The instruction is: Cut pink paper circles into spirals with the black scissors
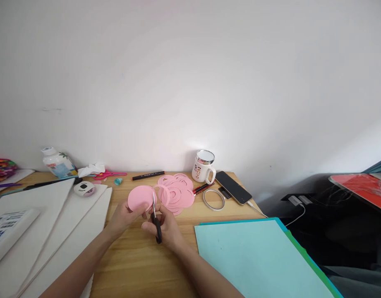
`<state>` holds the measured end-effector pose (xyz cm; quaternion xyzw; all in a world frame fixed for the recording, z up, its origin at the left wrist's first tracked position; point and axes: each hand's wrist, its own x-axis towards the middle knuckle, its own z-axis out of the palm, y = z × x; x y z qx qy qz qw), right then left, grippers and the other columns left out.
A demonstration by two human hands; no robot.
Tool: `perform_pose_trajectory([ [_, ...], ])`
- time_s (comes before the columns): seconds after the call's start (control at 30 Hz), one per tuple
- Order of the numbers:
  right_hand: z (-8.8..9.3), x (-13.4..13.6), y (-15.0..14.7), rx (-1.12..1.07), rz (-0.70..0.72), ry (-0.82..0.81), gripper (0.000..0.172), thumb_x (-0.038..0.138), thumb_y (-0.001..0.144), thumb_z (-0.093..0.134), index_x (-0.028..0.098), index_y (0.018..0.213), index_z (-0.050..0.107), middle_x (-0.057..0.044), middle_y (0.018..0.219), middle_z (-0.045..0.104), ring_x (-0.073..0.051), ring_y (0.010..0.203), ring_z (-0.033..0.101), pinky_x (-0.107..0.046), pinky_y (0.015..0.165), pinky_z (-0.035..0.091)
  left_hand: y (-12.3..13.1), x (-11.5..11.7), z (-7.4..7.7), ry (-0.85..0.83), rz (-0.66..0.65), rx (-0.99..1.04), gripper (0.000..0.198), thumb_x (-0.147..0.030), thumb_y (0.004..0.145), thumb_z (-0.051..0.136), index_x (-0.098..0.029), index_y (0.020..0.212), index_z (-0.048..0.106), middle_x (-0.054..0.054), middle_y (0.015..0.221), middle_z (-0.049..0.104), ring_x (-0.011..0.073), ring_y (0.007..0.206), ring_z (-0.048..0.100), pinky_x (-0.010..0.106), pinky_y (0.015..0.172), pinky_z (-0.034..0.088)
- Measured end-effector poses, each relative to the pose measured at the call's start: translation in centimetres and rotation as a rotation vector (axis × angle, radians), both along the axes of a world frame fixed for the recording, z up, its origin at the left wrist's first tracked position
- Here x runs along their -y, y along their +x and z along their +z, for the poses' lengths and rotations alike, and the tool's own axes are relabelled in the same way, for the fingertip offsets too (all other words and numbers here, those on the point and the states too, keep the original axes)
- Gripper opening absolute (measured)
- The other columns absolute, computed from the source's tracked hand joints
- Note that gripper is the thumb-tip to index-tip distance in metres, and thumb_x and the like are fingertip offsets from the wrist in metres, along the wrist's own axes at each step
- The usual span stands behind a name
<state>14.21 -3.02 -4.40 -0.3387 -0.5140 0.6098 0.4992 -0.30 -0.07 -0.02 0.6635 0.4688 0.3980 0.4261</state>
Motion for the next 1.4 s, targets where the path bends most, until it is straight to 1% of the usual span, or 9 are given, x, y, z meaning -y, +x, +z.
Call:
perform_pose_trajectory([
  [0.13,0.1,0.1,0.0,0.026,0.003,-0.013,0.044,0.045,0.059,0.076,0.020,0.080,0.048,0.007,0.057,0.044,-0.007,0.047,0.033,-0.020,0.044,0.025,-0.1,-0.1,-0.2,0.022,0.012,-0.017,0.024,-0.034,0.073,0.057,-0.015,0.059,0.060,0.000,0.052,0.060,0.0145,0.051,0.056,0.023,0.050,0.046],
  [0.27,0.1,0.1,0.0,0.039,0.002,-0.026,0.043,0.045,0.059,0.076,0.020,0.079,0.047,0.009,0.051,0.040,-0.007,0.045,0.032,-0.020,0.043,0.025,-0.2,-0.1,0.0,0.011,0.025,-0.028,0.026,-0.036,0.072,0.058,-0.016,0.054,0.058,0.000,0.051,0.060,0.0146,0.050,0.055,0.023,0.049,0.046],
  [0.47,0.2,0.2,0.0,0.040,-0.001,-0.043,0.040,0.042,0.060,0.076,0.020,0.078,0.047,0.010,0.050,0.040,-0.007,0.044,0.032,-0.020,0.042,0.025,-0.2,0.0,0.2,-0.009,0.014,-0.030,0.029,-0.039,0.071,0.058,-0.016,0.052,0.056,0.000,0.051,0.059,0.0143,0.050,0.054,0.022,0.048,0.044],
  [0.6,0.5,0.3,-0.1,0.038,-0.007,-0.058,0.040,0.041,0.060,0.076,0.019,0.077,0.047,0.010,0.048,0.040,-0.006,0.041,0.032,-0.019,0.042,0.025,-0.3,-0.1,0.0,-0.020,0.034,-0.033,0.032,-0.041,0.070,0.057,-0.017,0.049,0.053,-0.001,0.047,0.054,0.0127,0.047,0.050,0.022,0.046,0.040],
  [0.77,0.7,0.3,-0.1,0.025,-0.011,-0.089,0.041,0.042,0.059,0.077,0.019,0.076,0.047,0.010,0.047,0.044,-0.007,0.039,0.036,-0.019,0.040,0.026,-0.4,-0.3,-0.3,-0.026,0.056,-0.057,0.037,-0.043,0.071,0.056,-0.017,0.046,0.048,-0.002,0.042,0.048,0.0101,0.042,0.041,0.022,0.043,0.033],
  [0.97,0.9,0.4,-0.3,0.017,-0.030,-0.118,0.040,0.043,0.060,0.075,0.020,0.074,0.045,0.011,0.044,0.044,-0.006,0.037,0.036,-0.019,0.038,0.027,-0.3,-0.4,-0.6,-0.019,0.076,-0.049,0.038,-0.045,0.074,0.052,-0.018,0.047,0.045,-0.003,0.041,0.042,0.0100,0.042,0.038,0.023,0.043,0.031],
  [1.1,0.4,0.5,-0.5,0.005,-0.012,-0.124,0.041,0.042,0.060,0.075,0.020,0.075,0.044,0.010,0.045,0.044,-0.006,0.037,0.037,-0.018,0.038,0.026,0.0,-0.3,-0.5,-0.019,0.109,-0.053,0.039,-0.048,0.074,0.050,-0.018,0.050,0.045,-0.005,0.042,0.038,0.0090,0.041,0.033,0.022,0.040,0.026],
  [1.27,-0.5,0.3,-0.3,0.010,-0.009,-0.088,0.048,0.038,0.059,0.077,0.022,0.089,0.043,0.010,0.055,0.047,-0.007,0.044,0.038,-0.018,0.042,0.027,0.2,-0.1,-0.1,-0.055,0.045,-0.077,0.041,-0.046,0.073,0.050,-0.019,0.045,0.041,-0.006,0.039,0.034,0.0081,0.040,0.030,0.022,0.040,0.024],
  [1.4,-0.4,0.2,-0.2,-0.002,-0.037,-0.066,0.052,0.035,0.058,0.078,0.023,0.093,0.041,0.006,0.063,0.052,-0.009,0.052,0.040,-0.019,0.045,0.028,0.1,0.0,-0.1,-0.035,0.017,-0.077,0.040,-0.044,0.072,0.053,-0.020,0.044,0.036,-0.006,0.040,0.033,0.0077,0.040,0.029,0.022,0.039,0.021],
])
